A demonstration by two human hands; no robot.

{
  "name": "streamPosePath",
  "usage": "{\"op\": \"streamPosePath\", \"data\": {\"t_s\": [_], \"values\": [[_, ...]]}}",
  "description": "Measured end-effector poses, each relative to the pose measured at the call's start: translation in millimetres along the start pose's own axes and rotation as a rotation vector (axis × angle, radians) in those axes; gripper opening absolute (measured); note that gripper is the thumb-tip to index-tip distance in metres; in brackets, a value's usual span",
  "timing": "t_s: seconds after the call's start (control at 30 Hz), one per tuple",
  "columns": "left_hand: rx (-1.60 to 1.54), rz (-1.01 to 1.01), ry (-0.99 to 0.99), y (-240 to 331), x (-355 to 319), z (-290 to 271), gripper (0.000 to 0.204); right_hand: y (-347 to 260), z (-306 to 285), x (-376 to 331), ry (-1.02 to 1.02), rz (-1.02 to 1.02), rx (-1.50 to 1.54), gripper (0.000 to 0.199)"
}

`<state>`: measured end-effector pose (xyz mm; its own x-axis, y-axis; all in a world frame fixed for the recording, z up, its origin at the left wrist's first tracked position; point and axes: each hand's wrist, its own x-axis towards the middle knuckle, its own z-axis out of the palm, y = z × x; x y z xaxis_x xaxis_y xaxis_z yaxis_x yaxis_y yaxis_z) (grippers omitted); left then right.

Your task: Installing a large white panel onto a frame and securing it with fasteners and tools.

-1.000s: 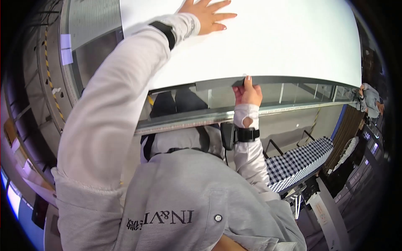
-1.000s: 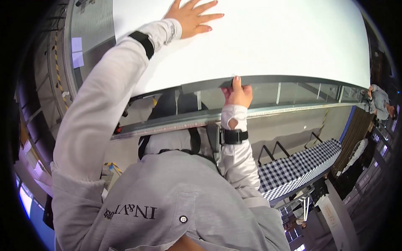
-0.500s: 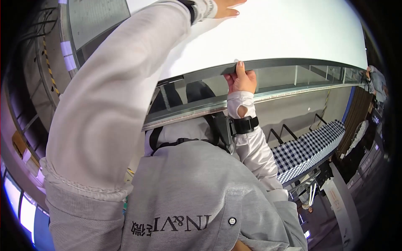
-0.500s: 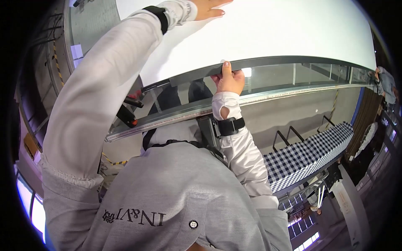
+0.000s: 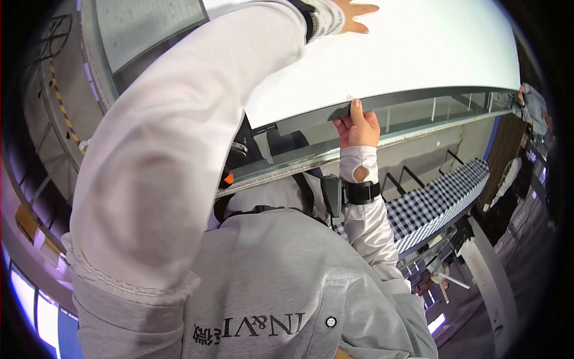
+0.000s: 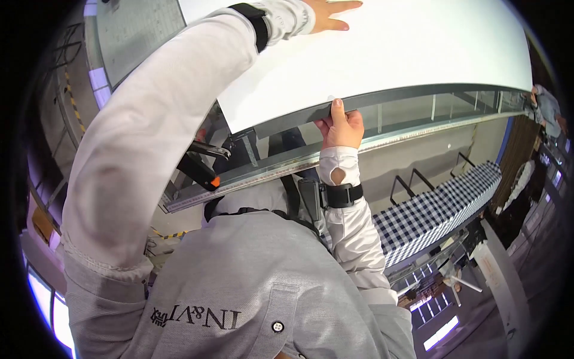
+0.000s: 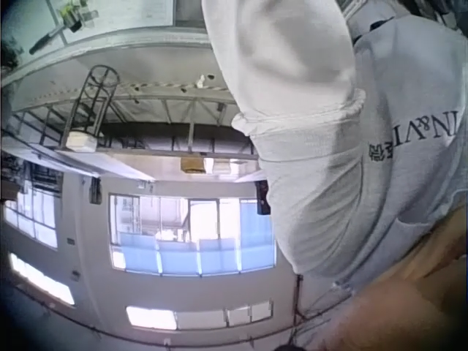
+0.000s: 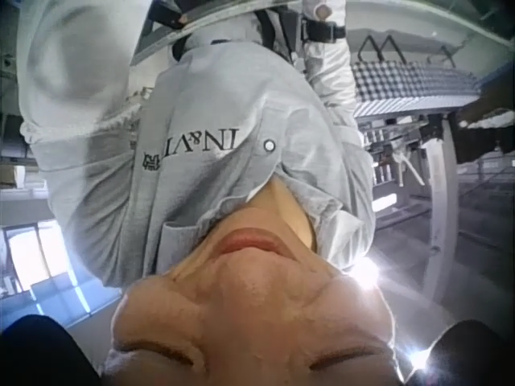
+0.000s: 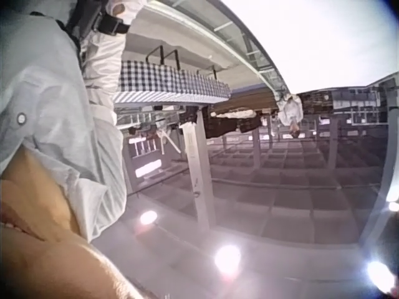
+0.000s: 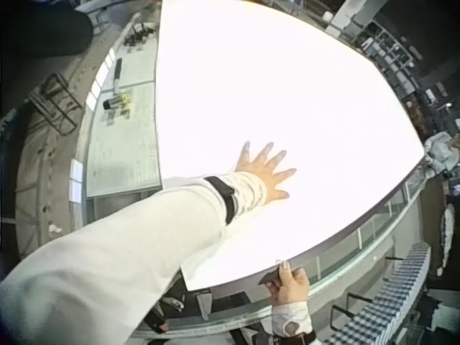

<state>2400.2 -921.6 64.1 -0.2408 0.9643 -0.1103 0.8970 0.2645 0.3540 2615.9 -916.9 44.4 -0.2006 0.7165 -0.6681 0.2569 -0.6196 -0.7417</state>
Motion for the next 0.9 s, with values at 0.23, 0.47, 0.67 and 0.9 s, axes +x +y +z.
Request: {"op": "streamPosePath", "data": {"t_s": [0.23, 0.47, 0.67, 0.9], "values": [[0.061, 0.516, -0.202, 22, 25, 14, 0.049, -8, -3, 3, -0.054, 0.07, 0.014, 0.017], [0.151, 0.474, -0.224, 27, 20, 14, 0.045, -1, 6, -3, 0.024, 0.095, 0.033, 0.017], [0.178, 0.464, -0.282, 30, 22, 7, 0.045, 3, 14, -10, 0.039, 0.116, 0.022, 0.018], [0.204, 0.444, -0.259, 34, 26, 9, 0.045, 2, 15, -9, 0.007, 0.097, 0.084, 0.017]]}}
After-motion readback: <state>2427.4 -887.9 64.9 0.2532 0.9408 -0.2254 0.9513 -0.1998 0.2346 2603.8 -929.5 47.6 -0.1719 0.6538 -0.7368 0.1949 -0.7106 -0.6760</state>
